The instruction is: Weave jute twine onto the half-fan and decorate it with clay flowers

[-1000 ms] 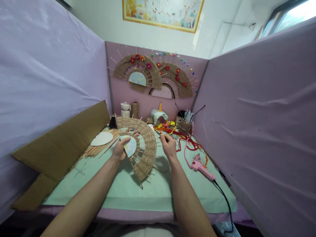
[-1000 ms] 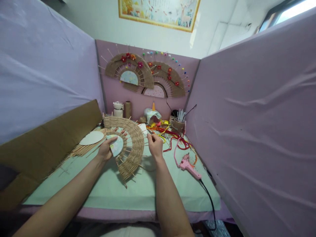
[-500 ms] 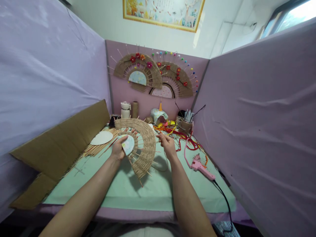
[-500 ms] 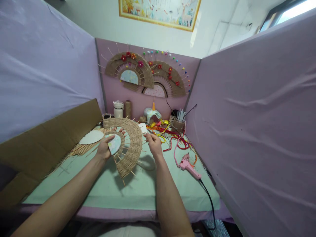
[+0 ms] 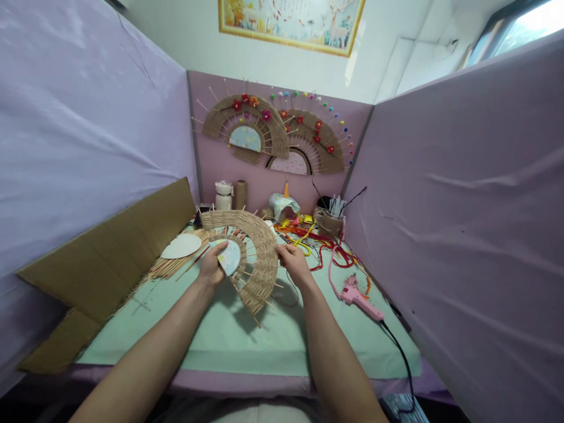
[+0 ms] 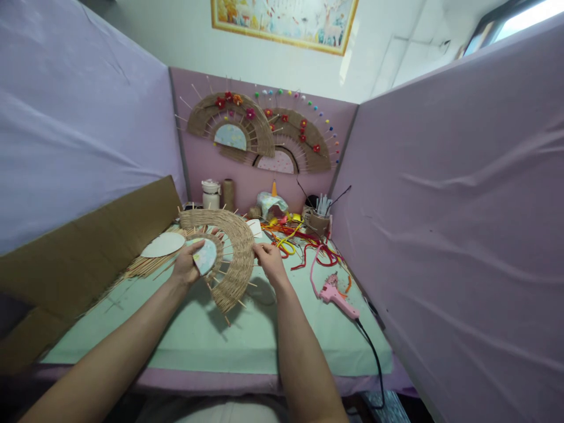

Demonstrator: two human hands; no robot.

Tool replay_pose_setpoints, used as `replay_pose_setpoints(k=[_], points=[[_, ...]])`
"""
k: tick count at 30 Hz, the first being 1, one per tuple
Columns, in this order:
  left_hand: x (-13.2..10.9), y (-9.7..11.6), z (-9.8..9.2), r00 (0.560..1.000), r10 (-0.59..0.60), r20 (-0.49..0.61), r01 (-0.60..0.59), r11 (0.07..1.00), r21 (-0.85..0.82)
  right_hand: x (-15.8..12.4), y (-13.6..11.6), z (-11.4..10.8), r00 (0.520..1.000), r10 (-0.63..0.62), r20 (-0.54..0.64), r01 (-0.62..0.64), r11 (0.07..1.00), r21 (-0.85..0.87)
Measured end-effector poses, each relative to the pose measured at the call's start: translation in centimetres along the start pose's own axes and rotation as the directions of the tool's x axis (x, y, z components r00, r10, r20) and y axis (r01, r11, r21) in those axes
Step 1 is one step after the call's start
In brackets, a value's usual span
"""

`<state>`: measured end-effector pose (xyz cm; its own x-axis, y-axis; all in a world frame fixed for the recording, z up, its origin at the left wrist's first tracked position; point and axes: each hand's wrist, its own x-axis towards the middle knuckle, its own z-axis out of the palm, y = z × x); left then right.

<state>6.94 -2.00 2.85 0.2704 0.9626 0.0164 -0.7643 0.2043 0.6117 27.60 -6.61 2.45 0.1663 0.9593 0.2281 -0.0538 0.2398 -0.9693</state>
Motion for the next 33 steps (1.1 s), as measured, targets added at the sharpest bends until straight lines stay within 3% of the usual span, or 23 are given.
replay_pose_setpoints(k=[4,8,14,17,22,30,33], points=[[-1.0,0.0,0.6,0.992,-0.095,0.082,0.091,0.995,0.048,0.2,0.1,-0.2,0.999,0.047,0.02,-0.05,0.976,0.214],[-1.6,-0.2,0.8,0.959,-0.231,0.163,0.212,0.97,0.121,0.3,0.0,-0.2,0.999,0.037,0.0,-0.036,0.959,0.282],[-1.2,0.1,0.6,0.977,-0.14,0.161,0.121,0.985,0.121,0.6,0.0,-0.1,0.999,0.031,-0.042,-0.019,0.966,0.257],[-0.9,0.2,0.2,0.986,-0.111,0.124,0.098,0.989,0.109,0.7,0.1,-0.3,0.994,-0.03,-0.108,0.047,0.986,0.16],[-0.7,0.0,0.1,0.992,-0.099,0.08,0.09,0.989,0.118,0.5,0.1,-0.7,0.949,-0.228,-0.22,0.188,0.964,-0.187],[-0.5,-0.2,0.2,0.995,-0.023,0.096,0.011,0.993,0.121,-0.3,-0.5,-0.4,0.836,-0.515,-0.189,0.374,0.787,-0.49],[-0.5,-0.1,0.3,0.998,0.006,0.068,-0.012,0.996,0.086,-0.4,-0.5,-0.3,0.835,-0.532,-0.14,0.402,0.764,-0.505]])
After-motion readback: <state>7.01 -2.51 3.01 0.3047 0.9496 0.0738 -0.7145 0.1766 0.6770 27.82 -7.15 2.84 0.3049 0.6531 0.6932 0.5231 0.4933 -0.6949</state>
